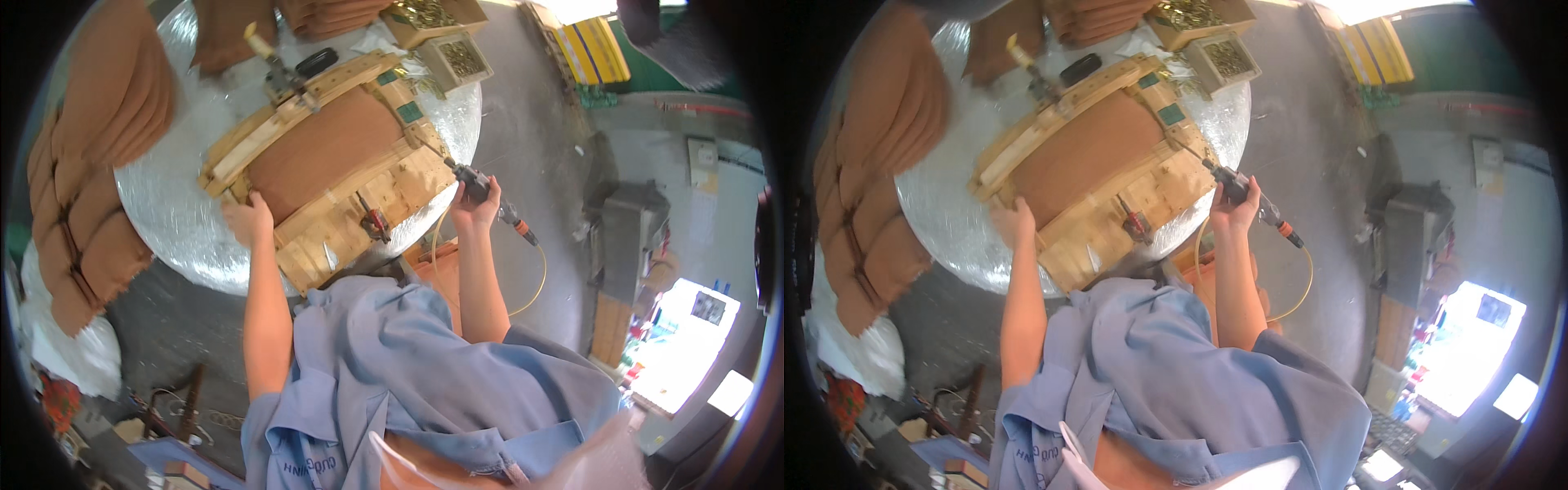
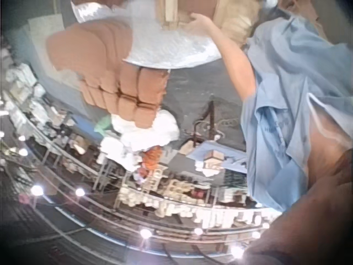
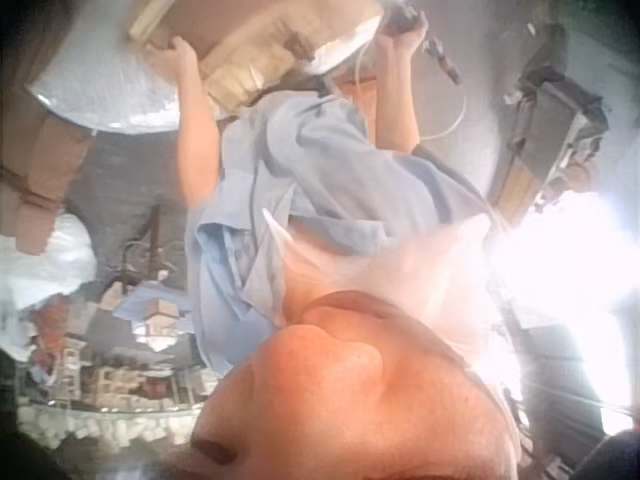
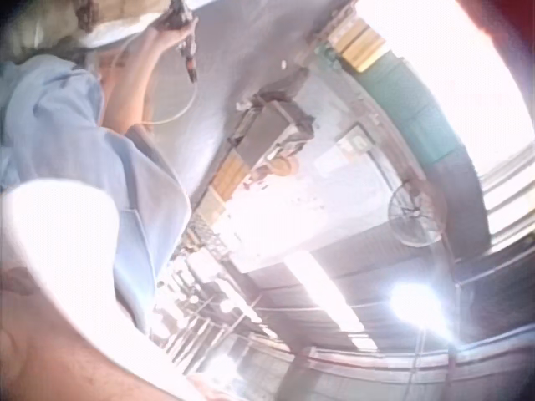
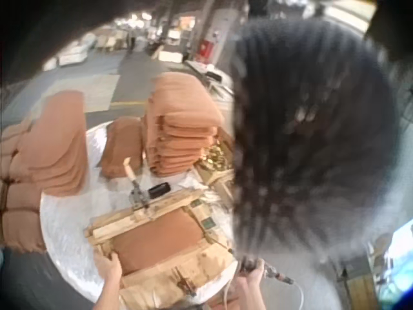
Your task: The person places a brown fabric piece into a wooden jig, secures it with a clamp, and uses a pneumatic drill to fasten screws at multiple points. After fastening, the person removes the fabric piece and repeats the process with another piece.
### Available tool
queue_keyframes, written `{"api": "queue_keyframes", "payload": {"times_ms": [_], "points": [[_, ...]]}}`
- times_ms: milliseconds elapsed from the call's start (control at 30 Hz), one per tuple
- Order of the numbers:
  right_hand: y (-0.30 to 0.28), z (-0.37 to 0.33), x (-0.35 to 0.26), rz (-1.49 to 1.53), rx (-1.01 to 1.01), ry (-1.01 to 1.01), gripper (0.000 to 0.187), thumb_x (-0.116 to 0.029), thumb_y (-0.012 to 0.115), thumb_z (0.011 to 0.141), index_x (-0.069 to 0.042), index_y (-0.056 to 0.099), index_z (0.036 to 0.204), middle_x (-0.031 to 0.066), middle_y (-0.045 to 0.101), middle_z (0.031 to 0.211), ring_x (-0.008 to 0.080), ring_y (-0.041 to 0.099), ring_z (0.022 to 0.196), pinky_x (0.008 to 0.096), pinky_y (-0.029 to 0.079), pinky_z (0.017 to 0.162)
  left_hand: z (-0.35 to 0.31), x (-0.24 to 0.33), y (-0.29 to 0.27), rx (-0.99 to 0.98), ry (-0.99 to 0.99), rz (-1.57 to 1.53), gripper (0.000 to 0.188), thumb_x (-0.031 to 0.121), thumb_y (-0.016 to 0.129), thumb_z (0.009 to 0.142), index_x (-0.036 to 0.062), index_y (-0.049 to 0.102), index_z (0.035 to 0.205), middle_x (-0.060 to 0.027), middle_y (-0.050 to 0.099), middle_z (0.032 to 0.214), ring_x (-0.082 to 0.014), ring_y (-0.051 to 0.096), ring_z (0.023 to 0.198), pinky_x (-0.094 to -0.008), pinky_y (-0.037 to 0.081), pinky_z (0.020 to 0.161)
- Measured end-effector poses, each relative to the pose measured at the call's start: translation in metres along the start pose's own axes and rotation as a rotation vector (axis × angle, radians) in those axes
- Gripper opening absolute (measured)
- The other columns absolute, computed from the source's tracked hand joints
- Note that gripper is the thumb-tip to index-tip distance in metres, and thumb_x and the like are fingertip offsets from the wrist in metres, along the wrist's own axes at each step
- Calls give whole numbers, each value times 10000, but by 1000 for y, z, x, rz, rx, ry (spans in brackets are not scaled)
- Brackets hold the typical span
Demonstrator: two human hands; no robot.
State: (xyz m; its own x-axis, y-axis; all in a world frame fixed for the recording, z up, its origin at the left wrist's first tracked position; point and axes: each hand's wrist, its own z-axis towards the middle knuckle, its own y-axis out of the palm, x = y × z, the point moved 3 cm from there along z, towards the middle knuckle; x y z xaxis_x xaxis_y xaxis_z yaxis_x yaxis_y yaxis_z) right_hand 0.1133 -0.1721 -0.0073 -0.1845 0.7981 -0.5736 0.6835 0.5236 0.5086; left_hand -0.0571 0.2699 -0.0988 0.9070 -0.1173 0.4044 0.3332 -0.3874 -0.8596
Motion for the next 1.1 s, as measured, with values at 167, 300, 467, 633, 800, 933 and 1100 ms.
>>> {"api": "queue_keyframes", "payload": {"times_ms": [167, 300, 467, 633, 800, 933, 1100], "points": [[33, 90, 30, 157, 106, 130, 179, -274, 782, 971, -158, 690, 1070, 5, 719, 1114, 235, 685, 1115, 402, 668, 908, -14, 24, -2, 45, -54, 256, 921, 572, 481, 1091, -137, 233, 1624, -338, 524, 1469, -453, 616, 1311, -551, 598, 996], [86, 153, 64, 218, 62, 179, 185, -274, 755, 990, -145, 652, 1072, 15, 691, 1116, 224, 675, 1082, 413, 683, 903, -12, 25, 0, 65, -61, 313, 945, 608, 420, 1112, -141, 188, 1639, -347, 529, 1441, -458, 625, 1297, -540, 620, 957], [136, 230, 94, 360, 58, 263, 190, -270, 721, 1021, -121, 668, 1125, 48, 710, 1137, 233, 695, 1082, 439, 700, 888, -14, 28, 0, 50, -91, 324, 947, 633, 412, 1108, -123, 208, 1642, -341, 530, 1457, -464, 641, 1283, -553, 621, 948], [151, 264, 103, 332, 134, 320, 352, -427, 727, 1026, -137, 722, 1226, 26, 742, 1215, 226, 712, 1114, 413, 698, 877, -12, 34, 4, 77, -100, 279, 943, 640, 436, 1098, -114, 242, 1629, -342, 548, 1441, -485, 651, 1261, -572, 611, 944], [138, 253, 97, 71, 97, 485, 556, -611, 715, 1005, -123, 715, 1271, 64, 733, 1227, 268, 714, 1145, 405, 690, 911, -17, 39, -1, 84, -96, 258, 934, 625, 480, 1084, -123, 278, 1606, -357, 571, 1398, -509, 654, 1235, -597, 594, 944], [141, 238, 90, -97, 193, 470, 649, -587, 675, 1044, 9, 641, 1300, 166, 711, 1235, 328, 724, 1154, 417, 698, 922, -15, 28, 1, 161, -78, 285, 917, 607, 498, 1087, -115, 290, 1614, -342, 575, 1405, -479, 665, 1233, -585, 599, 961], [115, 259, 73, -282, 51, 568, 565, -419, 737, 1048, 111, 628, 1212, 192, 756, 1174, 322, 775, 1072, 387, 706, 898, -14, 36, 0, 117, -105, 285, 917, 613, 503, 1087, -107, 296, 1615, -320, 581, 1407, -463, 661, 1248, -555, 610, 956]]}}
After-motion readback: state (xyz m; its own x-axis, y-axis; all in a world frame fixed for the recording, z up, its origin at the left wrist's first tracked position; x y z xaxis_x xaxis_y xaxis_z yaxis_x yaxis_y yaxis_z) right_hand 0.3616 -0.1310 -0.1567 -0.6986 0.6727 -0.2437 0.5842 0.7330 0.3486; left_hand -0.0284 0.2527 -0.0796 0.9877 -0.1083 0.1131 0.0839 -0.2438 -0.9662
